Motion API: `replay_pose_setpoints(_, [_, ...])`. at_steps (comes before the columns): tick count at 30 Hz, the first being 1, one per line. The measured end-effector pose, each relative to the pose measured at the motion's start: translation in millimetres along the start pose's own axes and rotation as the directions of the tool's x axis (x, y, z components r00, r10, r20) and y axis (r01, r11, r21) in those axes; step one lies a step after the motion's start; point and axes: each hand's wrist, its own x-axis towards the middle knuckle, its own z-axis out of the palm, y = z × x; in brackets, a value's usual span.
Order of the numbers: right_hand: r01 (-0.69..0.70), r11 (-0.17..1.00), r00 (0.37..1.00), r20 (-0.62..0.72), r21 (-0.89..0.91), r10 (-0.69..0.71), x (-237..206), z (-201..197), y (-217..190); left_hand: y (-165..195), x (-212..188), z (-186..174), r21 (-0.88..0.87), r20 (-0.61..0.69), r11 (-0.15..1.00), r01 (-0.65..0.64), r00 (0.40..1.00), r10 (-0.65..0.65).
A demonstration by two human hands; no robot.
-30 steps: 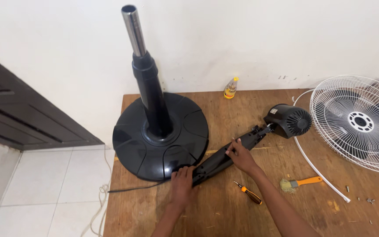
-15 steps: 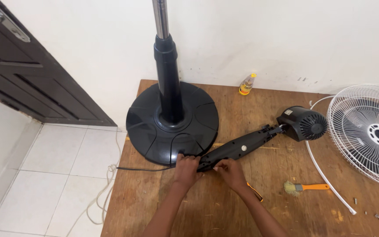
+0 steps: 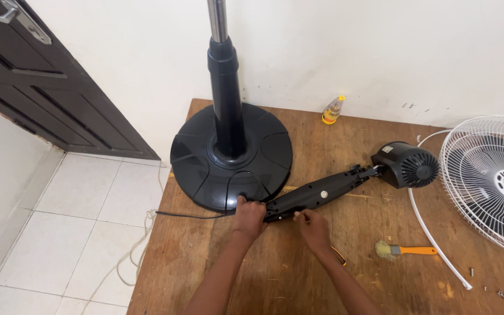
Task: The person services a pedestal fan lying on a wooden table. They hold the fan's pole and motor housing while using a screwdriver to loosen and remove screws from the housing, handle small removed parts, and near the end use a brush to clean dust from the motor area.
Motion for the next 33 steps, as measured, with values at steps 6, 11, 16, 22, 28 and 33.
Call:
replay_pose_setpoints(6, [0.106, 0.777, 0.976, 0.214, -0.620, 0.038, -9, -52, 59, -3, 0, -3, 0.024, -0.043, 0.999, -0.022, 0.999, 0.023])
replay_pose_setpoints(11, [0.169, 0.753, 0.859, 0.470, -0.636, 0.205, -1, -66, 87, -6, 1, -8, -0.013, -0.051, 0.999, -0.033, 0.998, 0.032])
replay_pose_setpoints(16, [0.235, 0.950, 0.876, 0.469, -0.205, -0.115, 4, -78, 66, -7, 4, -11, 0.004, -0.040, 1.000, -0.018, 0.999, 0.018])
replay_pose_setpoints(22, [0.181, 0.946, 0.909, 0.321, 0.268, -0.264, 17, -59, -9, -1, 5, -12, 0.002, 0.007, 0.999, 0.049, 0.999, -0.049])
replay_pose_setpoints(28, [0.276, 0.902, 0.935, 0.126, 0.333, -0.332, 28, -29, -22, -1, 6, -14, -0.032, 0.022, 0.998, 0.059, 0.998, -0.058])
replay_pose_setpoints(33, [0.254, 0.937, 0.958, 0.069, 0.239, -0.277, 40, -24, -13, -4, 5, -15, -0.054, 0.050, 0.997, 0.049, 0.998, -0.046])
